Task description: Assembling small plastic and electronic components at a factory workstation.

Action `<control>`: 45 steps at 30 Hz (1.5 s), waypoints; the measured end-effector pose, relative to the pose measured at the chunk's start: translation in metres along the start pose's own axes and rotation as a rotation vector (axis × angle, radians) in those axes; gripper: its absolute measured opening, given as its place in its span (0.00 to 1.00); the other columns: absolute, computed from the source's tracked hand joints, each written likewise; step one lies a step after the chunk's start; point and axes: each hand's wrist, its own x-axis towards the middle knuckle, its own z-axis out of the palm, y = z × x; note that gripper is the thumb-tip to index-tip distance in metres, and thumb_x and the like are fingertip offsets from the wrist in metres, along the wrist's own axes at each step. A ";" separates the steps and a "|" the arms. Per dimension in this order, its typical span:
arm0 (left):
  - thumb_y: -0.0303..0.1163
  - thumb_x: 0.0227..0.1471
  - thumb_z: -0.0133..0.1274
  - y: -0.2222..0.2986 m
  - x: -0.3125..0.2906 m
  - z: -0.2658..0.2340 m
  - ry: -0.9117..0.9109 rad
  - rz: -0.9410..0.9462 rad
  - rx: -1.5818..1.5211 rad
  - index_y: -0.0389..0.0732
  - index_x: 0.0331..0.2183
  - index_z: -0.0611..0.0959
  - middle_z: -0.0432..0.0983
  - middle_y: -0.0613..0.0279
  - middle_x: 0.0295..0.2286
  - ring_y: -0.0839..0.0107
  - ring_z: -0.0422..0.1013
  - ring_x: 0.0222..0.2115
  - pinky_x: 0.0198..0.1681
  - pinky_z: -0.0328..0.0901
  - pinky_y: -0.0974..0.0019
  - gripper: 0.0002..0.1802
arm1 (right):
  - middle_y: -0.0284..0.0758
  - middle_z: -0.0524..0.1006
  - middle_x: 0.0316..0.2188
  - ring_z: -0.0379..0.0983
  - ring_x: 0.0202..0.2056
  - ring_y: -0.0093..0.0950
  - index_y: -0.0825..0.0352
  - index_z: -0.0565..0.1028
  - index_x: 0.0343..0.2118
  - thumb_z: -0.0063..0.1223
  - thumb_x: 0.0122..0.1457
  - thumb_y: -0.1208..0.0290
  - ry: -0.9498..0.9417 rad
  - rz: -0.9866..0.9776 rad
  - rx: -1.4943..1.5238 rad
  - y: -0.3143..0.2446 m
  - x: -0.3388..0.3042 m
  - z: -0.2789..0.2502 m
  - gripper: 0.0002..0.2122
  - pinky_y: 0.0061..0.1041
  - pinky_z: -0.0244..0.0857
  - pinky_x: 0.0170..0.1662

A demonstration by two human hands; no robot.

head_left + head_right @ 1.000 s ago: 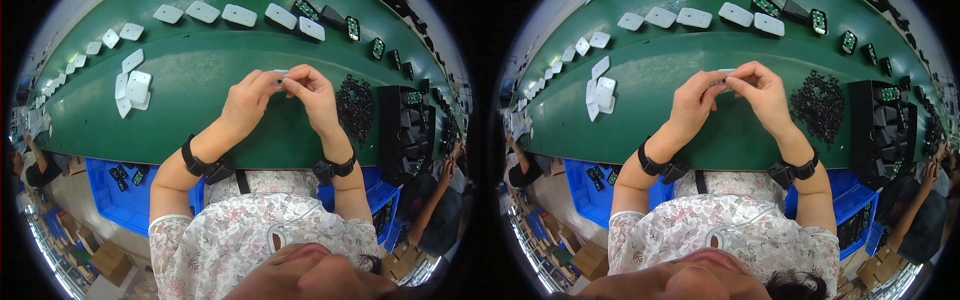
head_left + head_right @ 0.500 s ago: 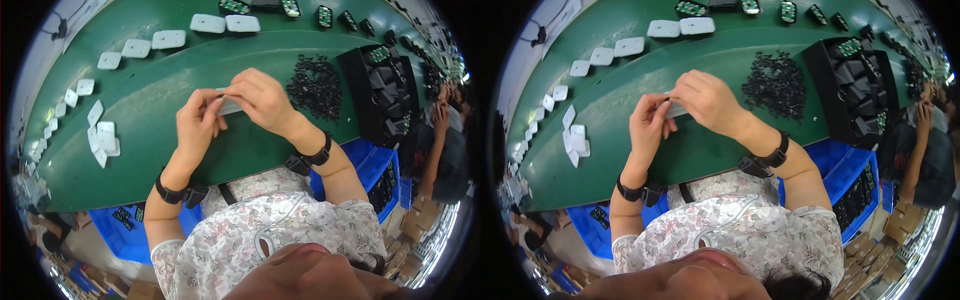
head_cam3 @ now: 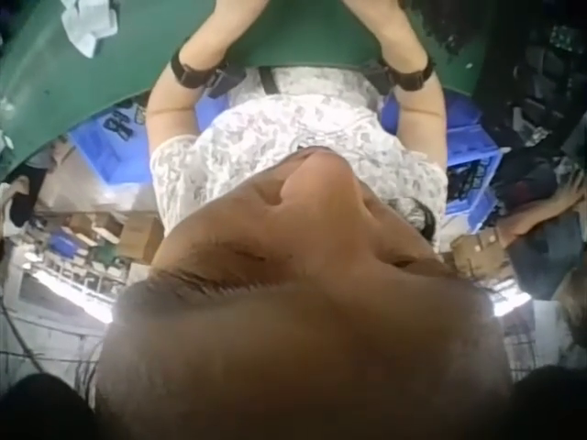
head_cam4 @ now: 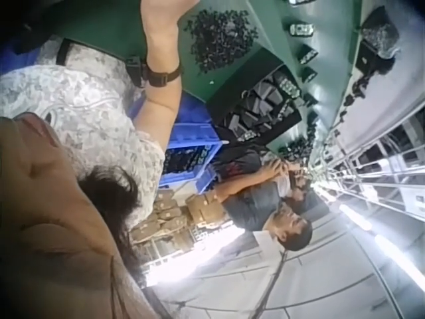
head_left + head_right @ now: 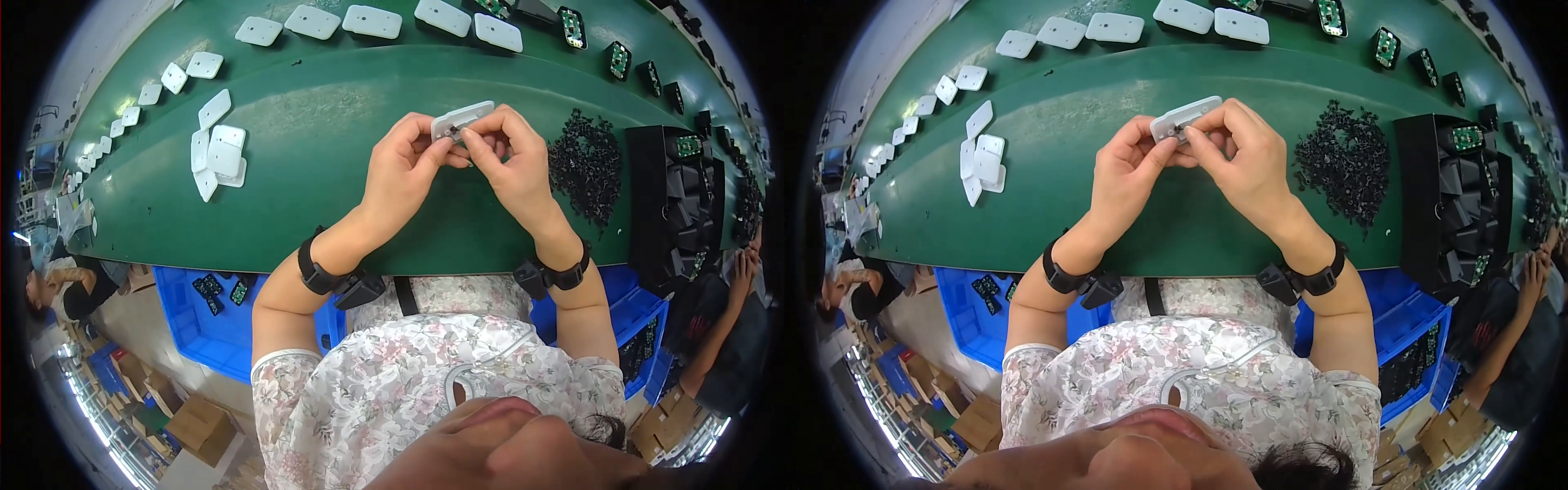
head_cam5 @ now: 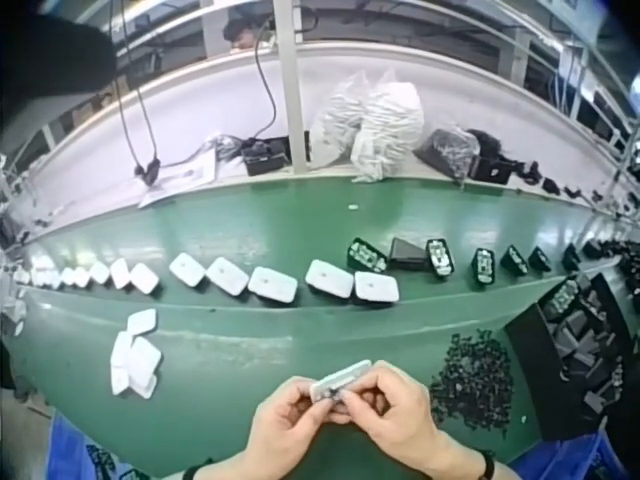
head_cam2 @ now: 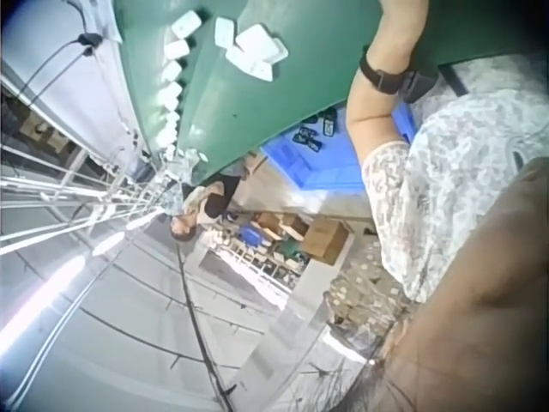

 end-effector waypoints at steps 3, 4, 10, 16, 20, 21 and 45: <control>0.20 0.54 0.47 -0.002 0.001 0.001 0.021 0.164 0.096 0.30 0.34 0.73 0.71 0.59 0.31 0.72 0.75 0.30 0.35 0.71 0.73 0.04 | 0.24 0.67 0.22 0.58 0.22 0.12 0.68 0.71 0.26 0.57 0.53 0.77 0.004 0.220 0.311 0.008 -0.003 0.008 0.05 0.14 0.52 0.23; 0.20 0.54 0.47 -0.004 0.002 -0.002 0.011 0.210 0.179 0.29 0.34 0.73 0.70 0.60 0.32 0.72 0.75 0.29 0.34 0.71 0.73 0.04 | 0.24 0.67 0.22 0.58 0.22 0.12 0.68 0.71 0.26 0.57 0.53 0.77 0.005 0.217 0.310 0.006 -0.004 0.008 0.05 0.14 0.52 0.23; 0.21 0.55 0.48 -0.001 0.004 -0.004 -0.004 0.198 0.148 0.30 0.32 0.73 0.70 0.60 0.30 0.74 0.73 0.25 0.30 0.70 0.74 0.03 | 0.25 0.68 0.26 0.58 0.24 0.15 0.67 0.72 0.29 0.60 0.50 0.76 0.057 -0.197 -0.080 0.001 0.001 0.001 0.07 0.14 0.52 0.25; 0.23 0.55 0.48 0.002 0.000 -0.003 -0.057 0.100 0.074 0.32 0.32 0.73 0.72 0.62 0.27 0.76 0.72 0.24 0.28 0.68 0.76 0.03 | 0.25 0.65 0.28 0.60 0.29 0.16 0.67 0.71 0.30 0.62 0.47 0.74 -0.041 -0.129 -0.009 -0.001 0.005 -0.014 0.10 0.14 0.52 0.30; 0.23 0.55 0.48 0.002 -0.002 -0.002 -0.075 0.111 0.178 0.32 0.34 0.73 0.74 0.61 0.26 0.77 0.72 0.24 0.29 0.67 0.75 0.04 | 0.25 0.65 0.27 0.60 0.28 0.14 0.67 0.70 0.28 0.61 0.49 0.75 -0.190 0.173 0.258 0.004 0.003 -0.018 0.09 0.14 0.53 0.30; 0.23 0.55 0.48 0.004 -0.002 -0.003 -0.077 0.114 0.177 0.32 0.34 0.73 0.74 0.61 0.26 0.77 0.72 0.24 0.29 0.67 0.75 0.04 | 0.25 0.65 0.26 0.60 0.28 0.14 0.67 0.69 0.28 0.61 0.50 0.76 -0.209 0.187 0.288 0.005 0.003 -0.020 0.09 0.14 0.53 0.30; 0.22 0.57 0.41 0.020 0.018 -0.016 0.089 -0.037 0.094 0.28 0.42 0.70 0.74 0.53 0.30 0.72 0.72 0.22 0.24 0.68 0.73 0.11 | 0.30 0.76 0.39 0.72 0.42 0.30 0.50 0.76 0.42 0.54 0.45 0.65 -0.642 0.189 -0.868 0.042 0.229 -0.069 0.17 0.31 0.68 0.43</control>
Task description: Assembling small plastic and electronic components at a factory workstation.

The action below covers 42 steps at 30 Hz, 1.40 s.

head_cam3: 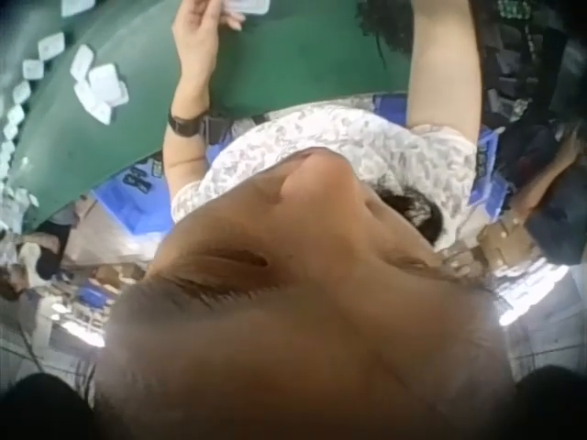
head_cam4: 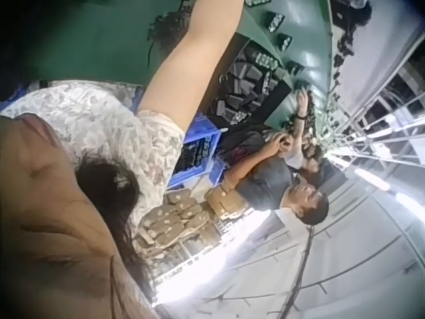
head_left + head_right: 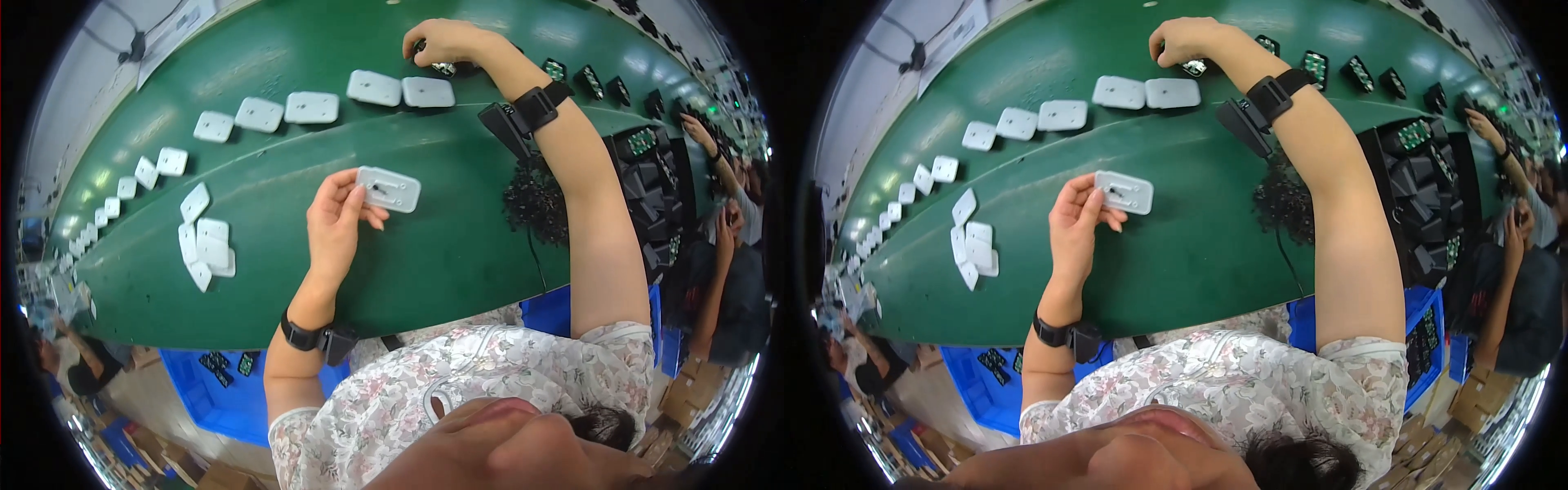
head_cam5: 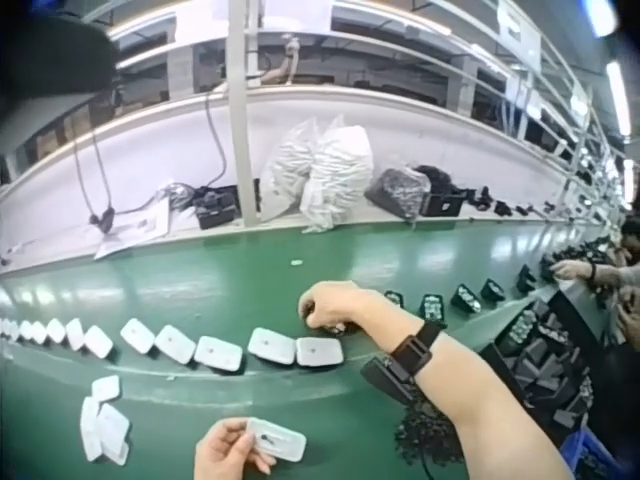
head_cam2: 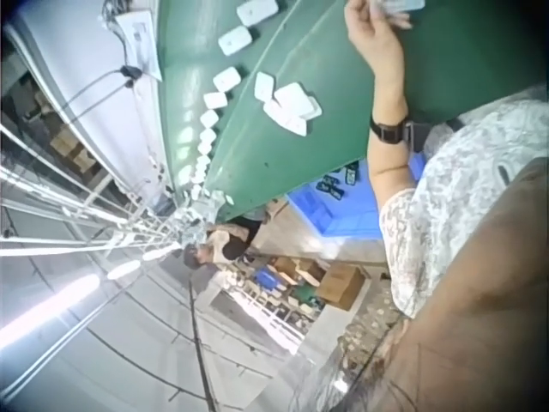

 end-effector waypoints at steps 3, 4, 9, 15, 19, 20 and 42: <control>0.22 0.57 0.42 -0.001 0.000 -0.001 0.025 -0.011 0.003 0.28 0.43 0.70 0.75 0.52 0.30 0.71 0.72 0.22 0.24 0.68 0.73 0.12 | 0.36 0.70 0.42 0.69 0.45 0.35 0.48 0.70 0.47 0.55 0.49 0.68 0.097 0.003 -0.284 0.029 -0.024 0.013 0.20 0.34 0.67 0.44; 0.22 0.57 0.42 0.000 0.000 0.000 0.020 -0.012 0.005 0.28 0.43 0.70 0.75 0.52 0.30 0.71 0.73 0.22 0.24 0.68 0.73 0.12 | 0.36 0.70 0.42 0.69 0.45 0.35 0.48 0.70 0.47 0.55 0.49 0.68 0.096 0.036 -0.285 0.045 -0.031 0.020 0.20 0.34 0.67 0.44; 0.24 0.58 0.42 0.007 -0.004 0.010 -0.032 -0.026 0.054 0.29 0.43 0.70 0.75 0.53 0.31 0.72 0.72 0.24 0.25 0.67 0.73 0.12 | 0.38 0.65 0.49 0.61 0.53 0.40 0.47 0.62 0.54 0.51 0.55 0.67 0.181 0.412 -0.496 0.150 -0.082 0.031 0.23 0.48 0.62 0.50; 0.23 0.58 0.42 0.002 -0.002 0.012 -0.076 -0.002 0.023 0.28 0.43 0.71 0.75 0.52 0.31 0.71 0.73 0.23 0.25 0.68 0.74 0.12 | 0.36 0.70 0.43 0.65 0.49 0.35 0.55 0.71 0.47 0.48 0.56 0.65 0.301 0.419 -0.910 0.150 -0.103 0.001 0.14 0.55 0.59 0.45; 0.23 0.58 0.42 0.000 -0.006 0.010 -0.048 -0.009 0.030 0.27 0.43 0.70 0.75 0.51 0.31 0.70 0.73 0.24 0.26 0.69 0.73 0.12 | 0.40 0.74 0.41 0.69 0.43 0.40 0.62 0.72 0.44 0.56 0.51 0.56 0.575 -0.395 0.042 0.004 -0.130 0.036 0.20 0.35 0.64 0.44; 0.23 0.58 0.42 -0.002 -0.006 0.009 -0.045 -0.006 0.019 0.27 0.43 0.69 0.75 0.51 0.31 0.70 0.74 0.24 0.27 0.70 0.72 0.12 | 0.39 0.74 0.42 0.69 0.45 0.38 0.62 0.70 0.48 0.56 0.49 0.53 0.529 -0.519 0.060 -0.021 -0.145 0.054 0.25 0.34 0.63 0.46; 0.21 0.57 0.42 -0.021 0.002 0.007 -0.070 -0.030 -0.031 0.26 0.42 0.70 0.74 0.51 0.30 0.68 0.75 0.26 0.29 0.72 0.70 0.11 | 0.38 0.75 0.39 0.70 0.42 0.38 0.62 0.74 0.41 0.56 0.51 0.67 0.816 -0.173 -0.079 0.014 -0.159 0.068 0.14 0.32 0.65 0.45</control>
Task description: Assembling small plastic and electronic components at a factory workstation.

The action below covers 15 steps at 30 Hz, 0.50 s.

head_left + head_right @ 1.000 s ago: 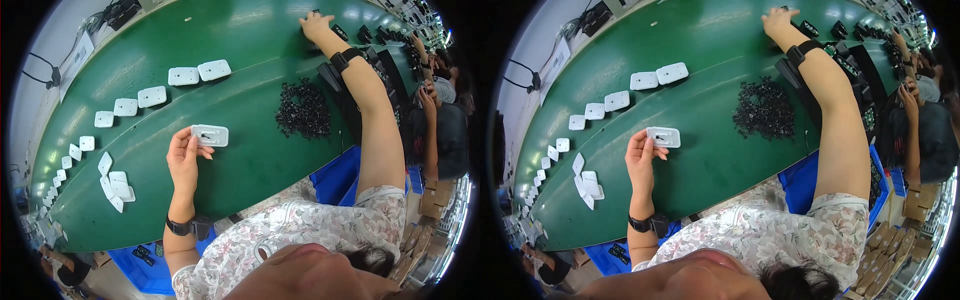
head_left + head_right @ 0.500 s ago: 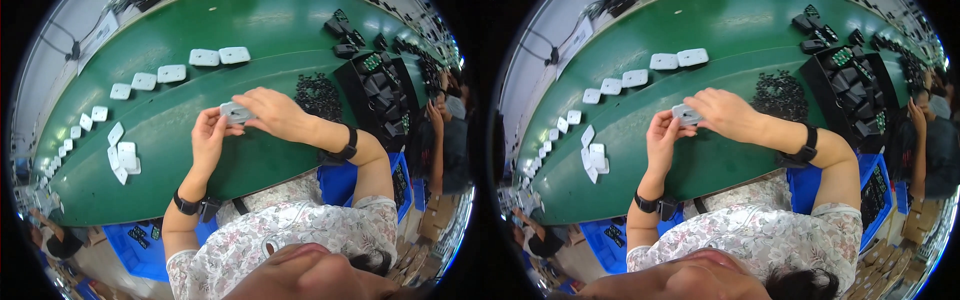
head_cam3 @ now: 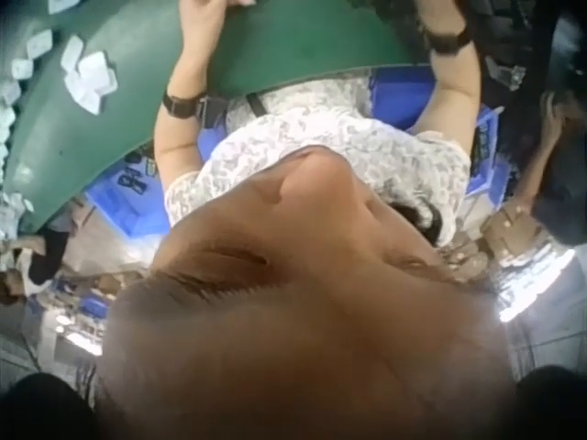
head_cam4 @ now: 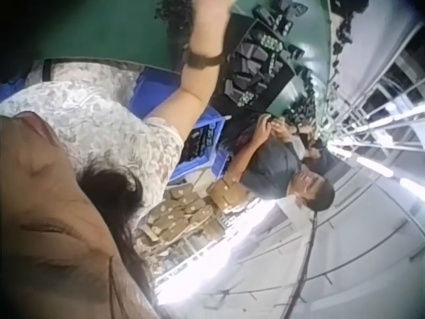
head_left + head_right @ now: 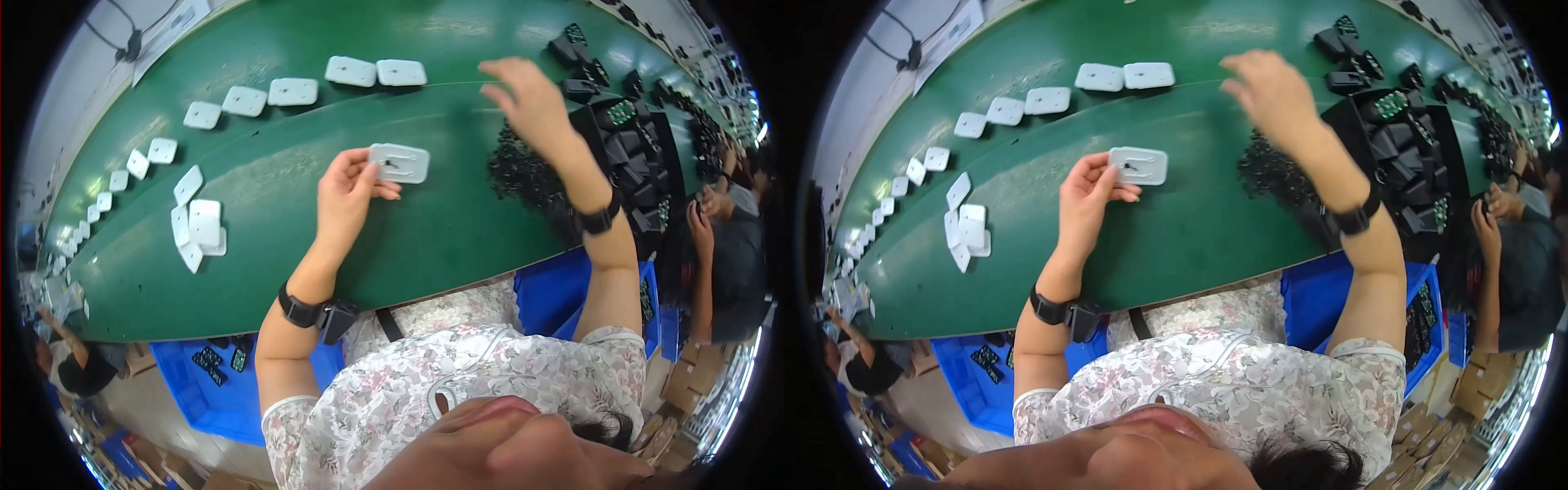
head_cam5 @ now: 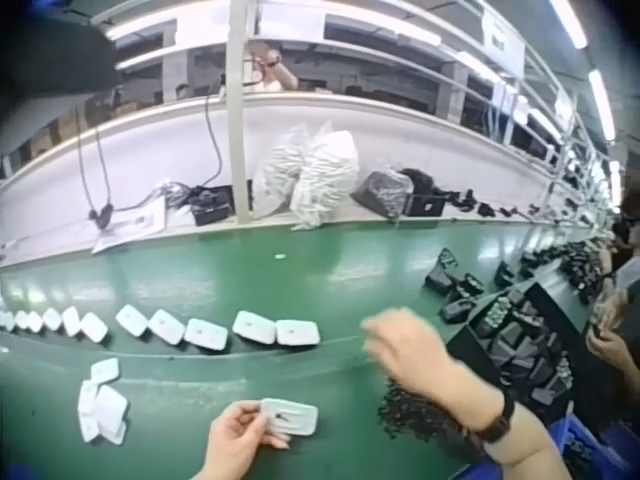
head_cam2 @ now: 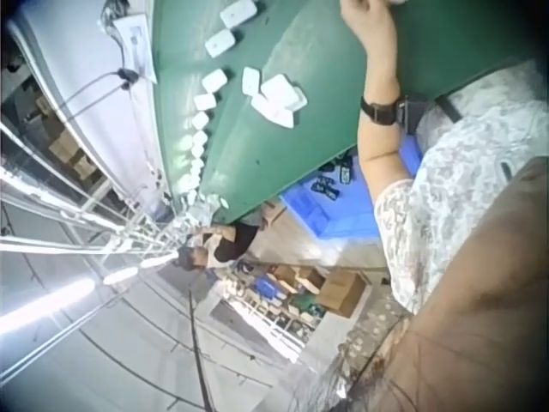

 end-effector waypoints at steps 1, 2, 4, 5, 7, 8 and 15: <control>0.21 0.57 0.42 -0.001 0.002 -0.001 -0.001 -0.019 0.013 0.26 0.42 0.70 0.74 0.51 0.31 0.68 0.75 0.26 0.29 0.72 0.70 0.11 | 0.37 0.74 0.39 0.69 0.43 0.38 0.61 0.73 0.43 0.54 0.53 0.66 0.013 0.035 -0.149 0.035 0.006 0.002 0.14 0.32 0.65 0.45; 0.21 0.57 0.42 0.000 0.003 -0.001 -0.002 -0.036 0.027 0.26 0.42 0.70 0.74 0.51 0.31 0.68 0.74 0.25 0.28 0.72 0.71 0.11 | 0.37 0.74 0.40 0.69 0.44 0.38 0.60 0.71 0.45 0.52 0.54 0.66 -0.112 0.153 -0.342 0.071 0.017 -0.002 0.15 0.33 0.65 0.46; 0.21 0.57 0.42 0.004 0.003 0.000 -0.015 -0.043 0.040 0.26 0.42 0.70 0.75 0.51 0.31 0.69 0.74 0.25 0.28 0.72 0.71 0.11 | 0.39 0.72 0.41 0.69 0.44 0.40 0.60 0.69 0.47 0.45 0.53 0.77 -0.173 0.271 -0.485 0.125 0.035 -0.010 0.16 0.37 0.66 0.46; 0.21 0.57 0.42 0.006 0.003 0.001 -0.009 -0.058 0.055 0.26 0.42 0.70 0.75 0.51 0.31 0.69 0.74 0.25 0.28 0.71 0.71 0.11 | 0.38 0.69 0.48 0.66 0.49 0.39 0.55 0.66 0.52 0.43 0.52 0.81 -0.294 0.395 -0.505 0.145 0.042 -0.014 0.23 0.37 0.65 0.49; 0.21 0.57 0.42 0.006 0.002 -0.001 -0.009 -0.054 0.063 0.26 0.41 0.70 0.75 0.51 0.31 0.70 0.74 0.25 0.28 0.72 0.71 0.11 | 0.37 0.67 0.51 0.64 0.52 0.38 0.51 0.64 0.54 0.43 0.52 0.82 -0.466 0.437 -0.565 0.173 0.048 -0.012 0.26 0.38 0.64 0.51; 0.21 0.56 0.42 0.005 0.003 -0.001 -0.011 -0.062 0.076 0.26 0.41 0.70 0.75 0.51 0.31 0.70 0.74 0.25 0.28 0.72 0.71 0.11 | 0.36 0.64 0.54 0.61 0.55 0.38 0.47 0.62 0.57 0.43 0.52 0.82 -0.647 0.486 -0.617 0.187 0.047 -0.008 0.29 0.39 0.63 0.53; 0.23 0.56 0.43 0.015 0.007 -0.021 0.022 -0.126 0.350 0.29 0.41 0.73 0.75 0.58 0.26 0.78 0.69 0.17 0.17 0.63 0.75 0.11 | 0.39 0.65 0.54 0.62 0.55 0.40 0.63 0.74 0.47 0.55 0.47 0.80 -0.810 0.689 -0.822 0.204 0.050 0.002 0.20 0.37 0.65 0.51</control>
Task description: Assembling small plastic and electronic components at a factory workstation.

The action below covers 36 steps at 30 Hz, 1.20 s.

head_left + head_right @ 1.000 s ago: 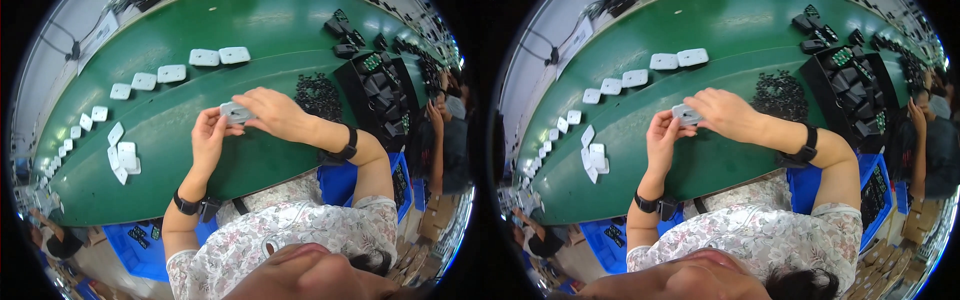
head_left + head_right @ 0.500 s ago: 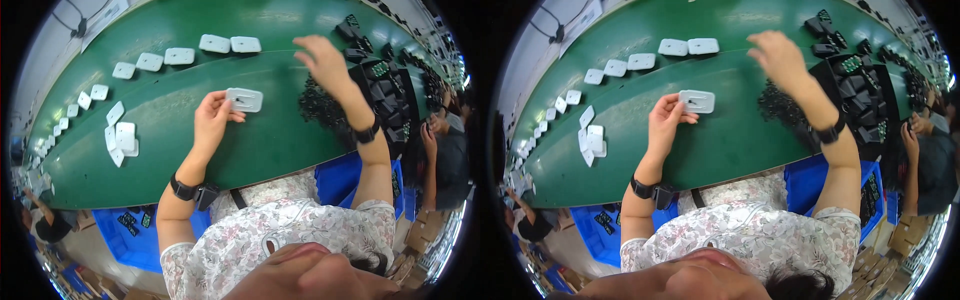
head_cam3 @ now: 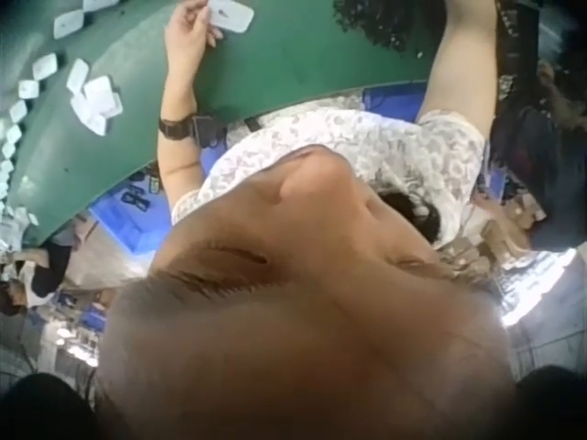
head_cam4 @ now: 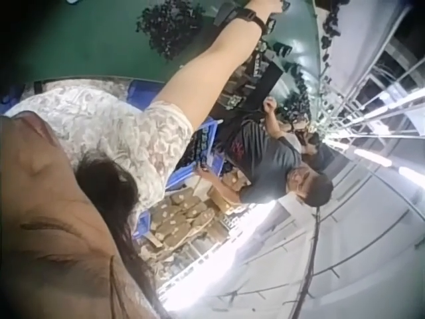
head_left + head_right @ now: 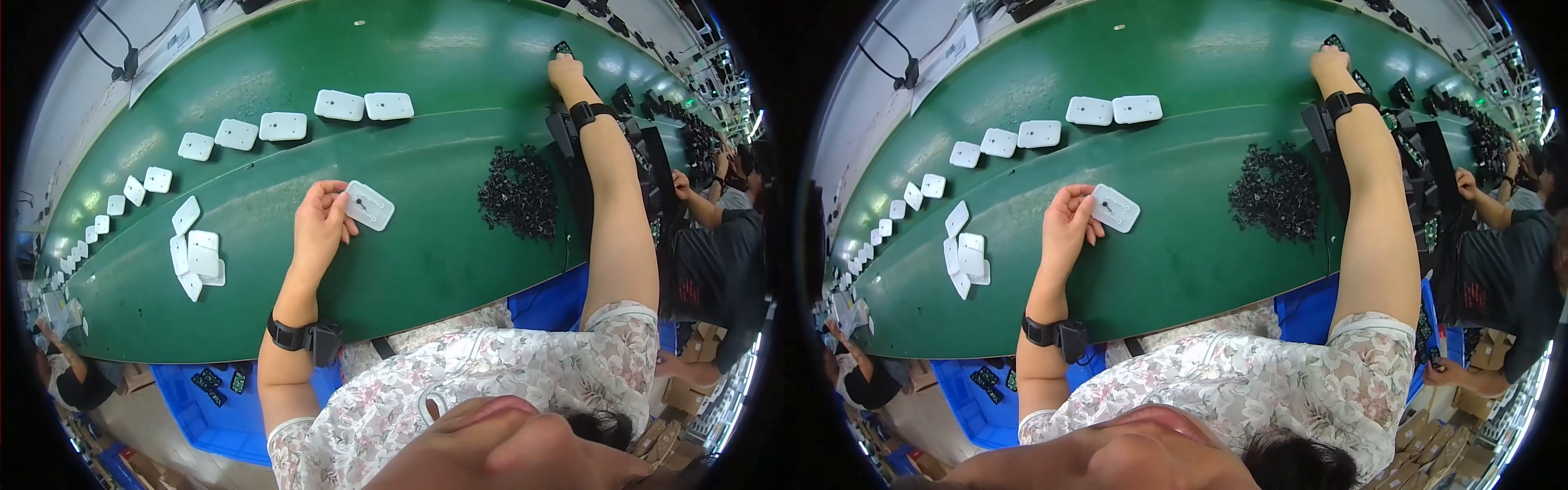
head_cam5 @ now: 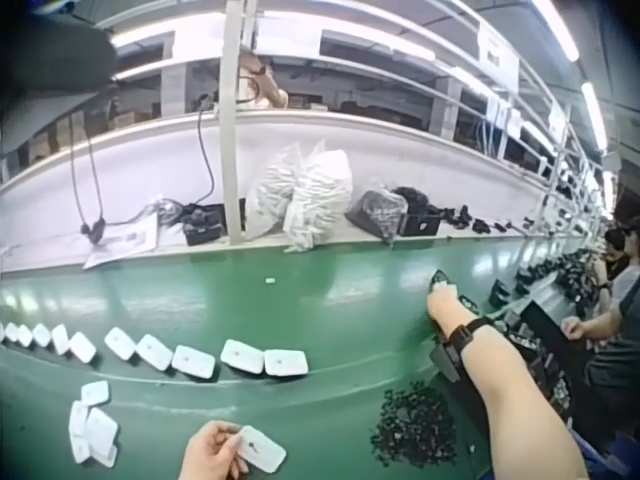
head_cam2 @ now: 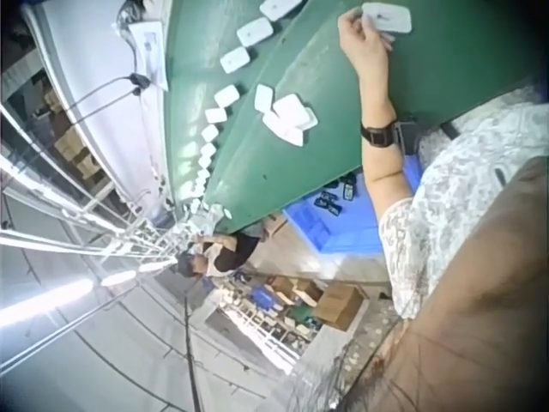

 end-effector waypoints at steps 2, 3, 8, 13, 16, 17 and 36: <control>0.23 0.55 0.44 -0.001 -0.001 -0.002 0.035 0.013 0.046 0.31 0.39 0.74 0.74 0.59 0.26 0.79 0.69 0.17 0.18 0.63 0.74 0.10 | 0.41 0.67 0.52 0.65 0.53 0.41 0.66 0.74 0.44 0.58 0.45 0.81 -0.022 0.038 0.056 0.000 0.000 0.004 0.20 0.38 0.66 0.50; 0.23 0.55 0.45 0.000 0.001 -0.003 0.067 0.038 0.096 0.33 0.38 0.76 0.73 0.60 0.26 0.79 0.69 0.16 0.18 0.62 0.74 0.09 | 0.42 0.69 0.50 0.67 0.50 0.42 0.70 0.75 0.42 0.60 0.43 0.81 -0.037 0.086 0.118 0.002 0.003 0.005 0.19 0.38 0.68 0.48; 0.25 0.52 0.50 -0.013 0.006 -0.004 0.204 0.412 0.475 0.37 0.37 0.78 0.70 0.57 0.27 0.68 0.71 0.22 0.22 0.65 0.68 0.08 | 0.46 0.71 0.47 0.70 0.46 0.44 0.68 0.73 0.44 0.61 0.40 0.79 -0.096 -0.143 0.095 0.001 0.000 -0.001 0.23 0.36 0.68 0.47; 0.39 0.48 0.57 -0.008 -0.003 0.003 0.397 0.528 0.879 0.38 0.40 0.74 0.68 0.54 0.31 0.59 0.70 0.30 0.26 0.67 0.61 0.21 | 0.42 0.72 0.39 0.70 0.40 0.42 0.60 0.69 0.46 0.58 0.44 0.73 0.439 -0.420 0.399 -0.023 -0.055 -0.031 0.22 0.37 0.67 0.45; 0.57 0.35 0.60 -0.014 -0.004 0.010 0.441 0.432 1.144 0.37 0.40 0.72 0.66 0.57 0.32 0.60 0.67 0.32 0.30 0.65 0.58 0.37 | 0.39 0.70 0.36 0.71 0.31 0.31 0.64 0.67 0.42 0.62 0.46 0.67 0.501 -0.735 0.915 -0.068 -0.101 -0.033 0.20 0.28 0.67 0.35; 0.57 0.35 0.60 -0.014 -0.007 0.017 0.453 0.416 1.149 0.37 0.40 0.72 0.66 0.57 0.32 0.60 0.67 0.32 0.30 0.65 0.58 0.37 | 0.38 0.70 0.35 0.70 0.28 0.26 0.65 0.67 0.40 0.63 0.47 0.64 0.394 -0.711 1.082 -0.087 -0.140 -0.045 0.21 0.25 0.66 0.32; 0.20 0.43 0.51 -0.043 -0.007 -0.018 0.157 0.780 0.787 0.42 0.52 0.68 0.71 0.57 0.44 0.61 0.66 0.46 0.49 0.59 0.59 0.30 | 0.41 0.74 0.40 0.71 0.42 0.38 0.68 0.72 0.45 0.58 0.48 0.76 0.563 -1.015 1.212 -0.172 -0.264 -0.018 0.18 0.30 0.65 0.46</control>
